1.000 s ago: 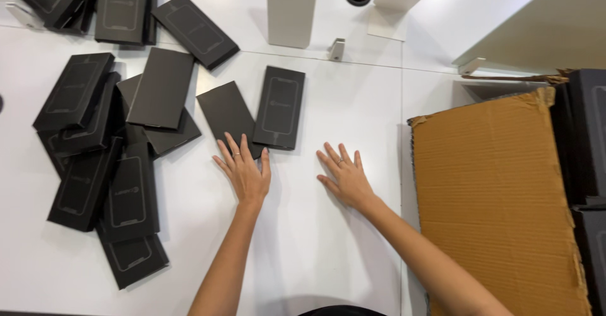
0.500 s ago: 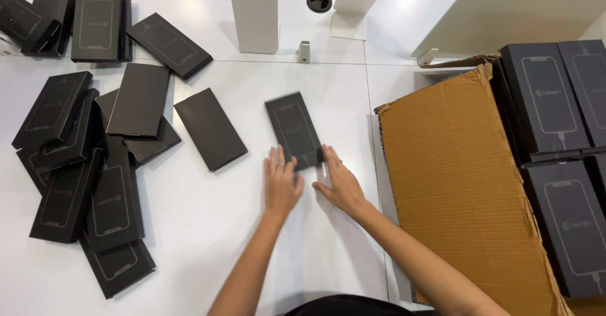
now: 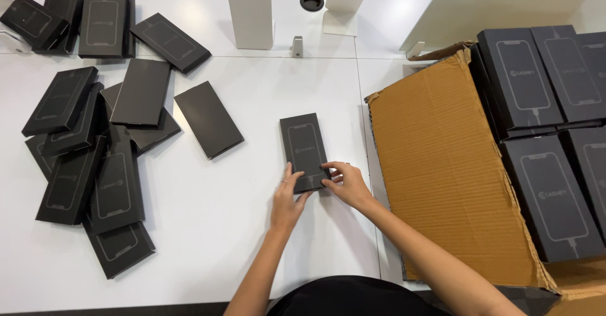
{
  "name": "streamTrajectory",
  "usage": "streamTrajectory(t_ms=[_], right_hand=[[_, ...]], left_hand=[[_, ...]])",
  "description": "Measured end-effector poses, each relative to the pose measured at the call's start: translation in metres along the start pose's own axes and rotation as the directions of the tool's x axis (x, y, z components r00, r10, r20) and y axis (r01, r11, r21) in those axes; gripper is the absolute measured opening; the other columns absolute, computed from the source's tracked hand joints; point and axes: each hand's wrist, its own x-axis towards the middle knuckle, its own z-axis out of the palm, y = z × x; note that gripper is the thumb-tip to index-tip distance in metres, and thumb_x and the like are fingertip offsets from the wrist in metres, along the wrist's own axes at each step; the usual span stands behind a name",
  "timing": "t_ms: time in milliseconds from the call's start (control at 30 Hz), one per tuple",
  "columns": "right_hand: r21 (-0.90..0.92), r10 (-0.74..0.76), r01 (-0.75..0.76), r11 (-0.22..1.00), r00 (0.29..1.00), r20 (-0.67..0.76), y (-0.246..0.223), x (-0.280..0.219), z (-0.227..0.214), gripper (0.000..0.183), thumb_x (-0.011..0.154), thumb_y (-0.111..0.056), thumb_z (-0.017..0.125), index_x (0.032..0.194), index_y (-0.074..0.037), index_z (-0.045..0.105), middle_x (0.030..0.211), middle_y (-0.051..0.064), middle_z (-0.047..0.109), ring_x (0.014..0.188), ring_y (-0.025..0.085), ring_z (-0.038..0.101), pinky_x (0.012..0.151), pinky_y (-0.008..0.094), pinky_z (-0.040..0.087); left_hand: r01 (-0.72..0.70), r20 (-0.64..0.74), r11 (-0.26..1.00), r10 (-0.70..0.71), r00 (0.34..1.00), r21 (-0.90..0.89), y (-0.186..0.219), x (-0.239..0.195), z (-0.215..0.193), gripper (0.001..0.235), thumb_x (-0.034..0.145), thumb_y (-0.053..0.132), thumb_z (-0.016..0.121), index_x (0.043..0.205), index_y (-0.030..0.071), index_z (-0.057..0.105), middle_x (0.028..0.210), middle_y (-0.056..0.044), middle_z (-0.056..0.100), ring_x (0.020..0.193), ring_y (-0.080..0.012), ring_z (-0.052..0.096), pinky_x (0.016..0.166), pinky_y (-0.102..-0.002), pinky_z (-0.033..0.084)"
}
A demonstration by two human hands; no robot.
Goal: The person packs phone cases into a large cardboard box by hand, taking boxes from a table and arranging them inside the container.
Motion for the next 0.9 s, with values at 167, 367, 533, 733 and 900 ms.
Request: streamTrajectory(t_ms=[167, 367, 533, 733, 900], right_hand=[[0.095, 0.007, -0.006, 0.995, 1.0, -0.01, -0.027, -0.015, -0.011, 0.035, 0.085, -0.023, 0.078, 0.117, -0.008, 0.074, 0.103, 0.014, 0.077, 0.094, 0.022, 0.076, 0.078, 0.033, 0.062], [0.06, -0.307, 0.311, 0.949, 0.949, -0.067, -0.069, -0.025, -0.041, 0.027, 0.093, -0.028, 0.072, 0.107, -0.005, 0.078, 0.116, 0.014, 0.076, 0.1, 0.022, 0.074, 0.083, 0.034, 0.061], [-0.051, -0.454, 0.453, 0.89, 0.891, -0.009, -0.113, -0.028, -0.077, 0.024, 0.094, -0.023, 0.069, 0.105, -0.002, 0.077, 0.115, 0.015, 0.076, 0.093, 0.025, 0.073, 0.081, 0.036, 0.059], [-0.251, -0.44, 0.475, 0.843, 0.879, 0.184, -0.14, -0.029, -0.093, 0.023, 0.094, -0.022, 0.069, 0.109, -0.004, 0.075, 0.096, 0.012, 0.077, 0.088, 0.028, 0.071, 0.079, 0.039, 0.056], [-0.405, -0.505, 0.623, 0.669, 0.781, 0.369, -0.147, -0.013, -0.107, 0.023, 0.094, -0.018, 0.067, 0.111, -0.005, 0.074, 0.088, 0.013, 0.074, 0.083, 0.031, 0.069, 0.074, 0.044, 0.055]], left_hand=[[-0.043, -0.025, 0.998, 0.042, 0.999, -0.037, 0.014, -0.007, -0.036, 0.047, 0.075, 0.003, 0.081, 0.12, 0.008, 0.069, 0.148, -0.021, 0.053, 0.125, -0.0358, 0.062, 0.1, -0.04, 0.055], [-0.197, -0.133, 0.98, 0.199, 0.971, 0.027, 0.062, 0.004, -0.076, 0.032, 0.08, 0.01, 0.082, 0.11, 0.009, 0.075, 0.123, -0.012, 0.074, 0.128, -0.0324, 0.062, 0.101, -0.042, 0.054], [-0.258, -0.115, 0.966, 0.252, 0.961, -0.034, 0.101, 0.021, -0.093, 0.025, 0.085, 0.011, 0.081, 0.108, 0.007, 0.076, 0.103, -0.008, 0.079, 0.101, -0.0246, 0.075, 0.108, -0.042, 0.052], [-0.171, -0.03, 0.98, 0.169, 0.985, -0.103, 0.116, 0.03, -0.098, 0.021, 0.085, 0.012, 0.079, 0.105, 0.008, 0.077, 0.095, -0.006, 0.078, 0.087, -0.0192, 0.074, 0.077, -0.033, 0.057], [-0.122, 0.013, 0.988, 0.123, 0.992, -0.099, 0.117, 0.039, -0.101, 0.025, 0.083, 0.015, 0.081, 0.107, 0.008, 0.077, 0.094, -0.006, 0.079, 0.084, -0.0193, 0.073, 0.075, -0.033, 0.056]])
